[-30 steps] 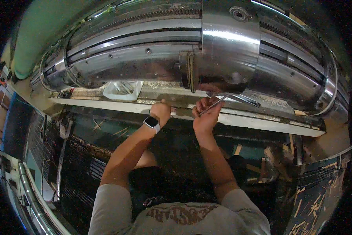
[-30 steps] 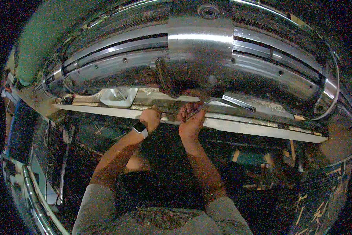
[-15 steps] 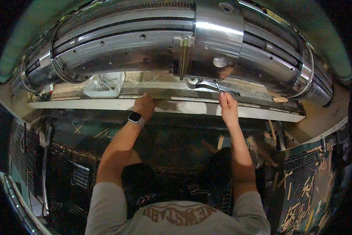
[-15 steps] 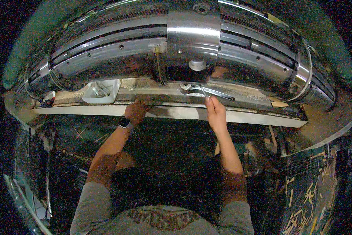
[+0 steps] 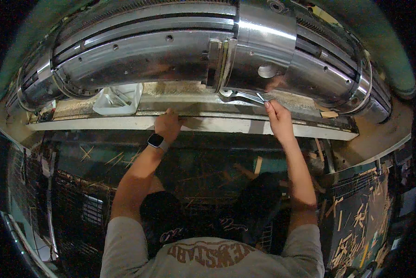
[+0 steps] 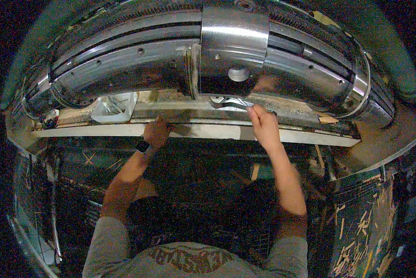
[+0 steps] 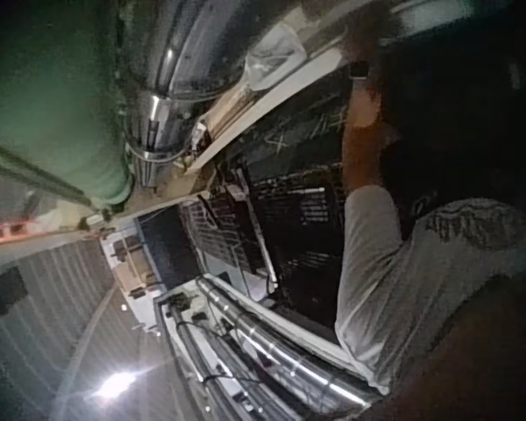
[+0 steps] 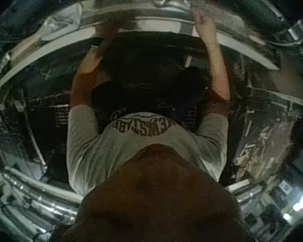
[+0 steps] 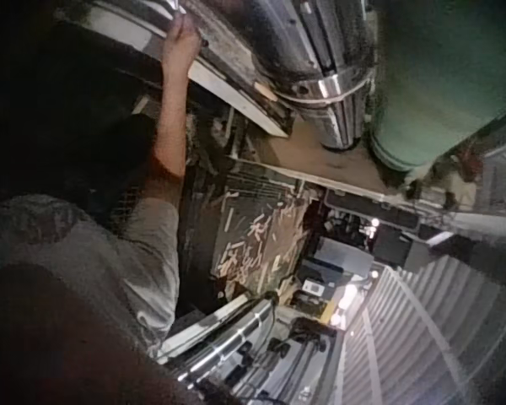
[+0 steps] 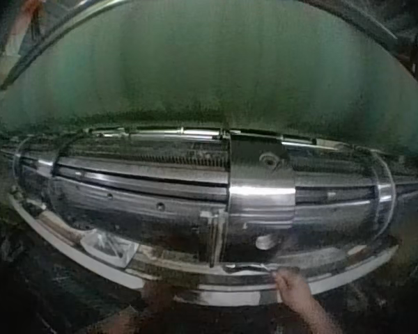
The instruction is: The person is assembling a component on a large industrial machine. They use a wrench to tighten bolts on a white metal beam and then use a tape measure to measure the distance between parts of the machine.
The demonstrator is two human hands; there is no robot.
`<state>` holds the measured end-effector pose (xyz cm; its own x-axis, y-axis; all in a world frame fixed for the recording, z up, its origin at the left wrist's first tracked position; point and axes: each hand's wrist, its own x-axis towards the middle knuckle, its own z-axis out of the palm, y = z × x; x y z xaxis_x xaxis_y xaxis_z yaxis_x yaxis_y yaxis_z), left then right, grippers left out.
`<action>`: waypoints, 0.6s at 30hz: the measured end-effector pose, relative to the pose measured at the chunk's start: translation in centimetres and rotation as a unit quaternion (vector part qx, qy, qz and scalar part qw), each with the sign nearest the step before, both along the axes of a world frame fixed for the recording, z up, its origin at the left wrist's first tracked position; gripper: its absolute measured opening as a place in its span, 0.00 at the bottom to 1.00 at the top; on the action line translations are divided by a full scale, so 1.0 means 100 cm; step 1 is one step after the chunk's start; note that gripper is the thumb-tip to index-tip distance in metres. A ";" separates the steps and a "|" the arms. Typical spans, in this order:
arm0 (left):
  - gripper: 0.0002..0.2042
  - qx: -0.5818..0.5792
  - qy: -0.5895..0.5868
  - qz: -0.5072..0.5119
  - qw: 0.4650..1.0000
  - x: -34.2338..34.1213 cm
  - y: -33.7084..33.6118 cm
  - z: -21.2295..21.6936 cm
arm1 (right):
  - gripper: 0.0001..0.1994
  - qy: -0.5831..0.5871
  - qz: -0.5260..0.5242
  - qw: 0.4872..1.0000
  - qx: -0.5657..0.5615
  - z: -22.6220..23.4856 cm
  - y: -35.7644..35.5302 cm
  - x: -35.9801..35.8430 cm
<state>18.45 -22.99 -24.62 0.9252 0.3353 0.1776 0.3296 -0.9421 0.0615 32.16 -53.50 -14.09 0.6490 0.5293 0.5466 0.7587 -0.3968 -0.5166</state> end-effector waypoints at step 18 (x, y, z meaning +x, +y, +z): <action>0.18 0.051 0.019 -0.014 0.998 0.008 -0.005 0.008 | 0.17 0.415 0.127 0.849 0.300 -0.053 0.040 -0.017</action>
